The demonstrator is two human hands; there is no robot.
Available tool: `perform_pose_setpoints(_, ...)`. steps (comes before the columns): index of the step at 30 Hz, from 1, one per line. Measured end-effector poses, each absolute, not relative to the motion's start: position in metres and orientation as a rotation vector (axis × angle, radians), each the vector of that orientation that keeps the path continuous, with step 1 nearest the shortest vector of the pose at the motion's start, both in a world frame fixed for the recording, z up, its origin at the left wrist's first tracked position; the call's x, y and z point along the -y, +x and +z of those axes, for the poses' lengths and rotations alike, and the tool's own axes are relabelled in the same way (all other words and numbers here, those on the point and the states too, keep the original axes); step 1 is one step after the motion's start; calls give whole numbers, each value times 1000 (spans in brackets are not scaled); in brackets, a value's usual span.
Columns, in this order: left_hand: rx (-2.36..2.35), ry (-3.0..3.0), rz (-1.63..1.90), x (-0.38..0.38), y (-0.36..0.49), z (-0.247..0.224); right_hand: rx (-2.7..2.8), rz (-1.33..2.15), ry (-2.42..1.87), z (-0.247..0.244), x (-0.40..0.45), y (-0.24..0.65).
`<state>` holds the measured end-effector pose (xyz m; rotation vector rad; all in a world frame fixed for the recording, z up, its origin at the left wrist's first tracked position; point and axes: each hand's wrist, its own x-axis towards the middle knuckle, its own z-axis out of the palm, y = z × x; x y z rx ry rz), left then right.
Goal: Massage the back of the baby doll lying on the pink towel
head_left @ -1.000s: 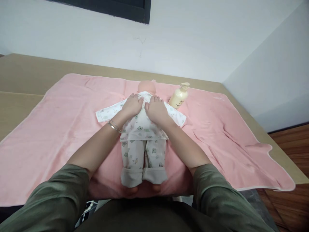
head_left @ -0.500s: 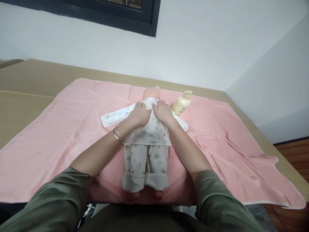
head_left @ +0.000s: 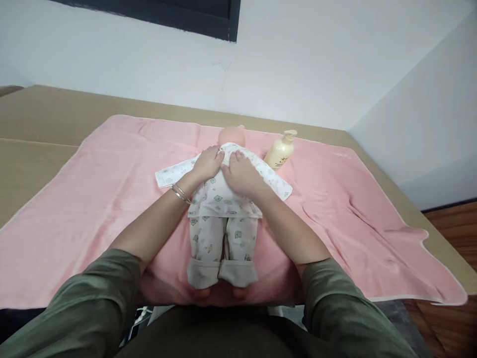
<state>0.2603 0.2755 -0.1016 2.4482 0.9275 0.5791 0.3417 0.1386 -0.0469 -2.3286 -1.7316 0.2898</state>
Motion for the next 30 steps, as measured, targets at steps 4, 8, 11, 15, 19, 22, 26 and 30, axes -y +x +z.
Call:
perform_pose_setpoints(4,-1004,2504,541,-257,261,-94,1547,275,-2328,-66,-165,380)
perform_pose_setpoints(8,-980,2572,398,-238,254,-87,1456,237,-2323,-78,-173,386)
perform_pose_setpoints(11,-908,2574,290,-230,249,-83,1456,232,-2322,-78,-171,382)
perform_pose_setpoints(15,-1031,2493,221,-228,249,-80,1465,227,-2329,-77,-171,383)
perform_pose_setpoints(19,-1056,2405,362,-239,254,-85,1540,184,-2316,-77,-169,387)
perform_pose_setpoints(22,-1027,2388,423,-252,257,-90,1591,148,-2301,-76,-167,386)
perform_pose_setpoints(26,-937,2412,506,-266,257,-96,1600,133,-2336,-75,-167,380)
perform_pose_setpoints(30,-902,2442,547,-268,257,-95,1594,186,-2350,-73,-168,380)
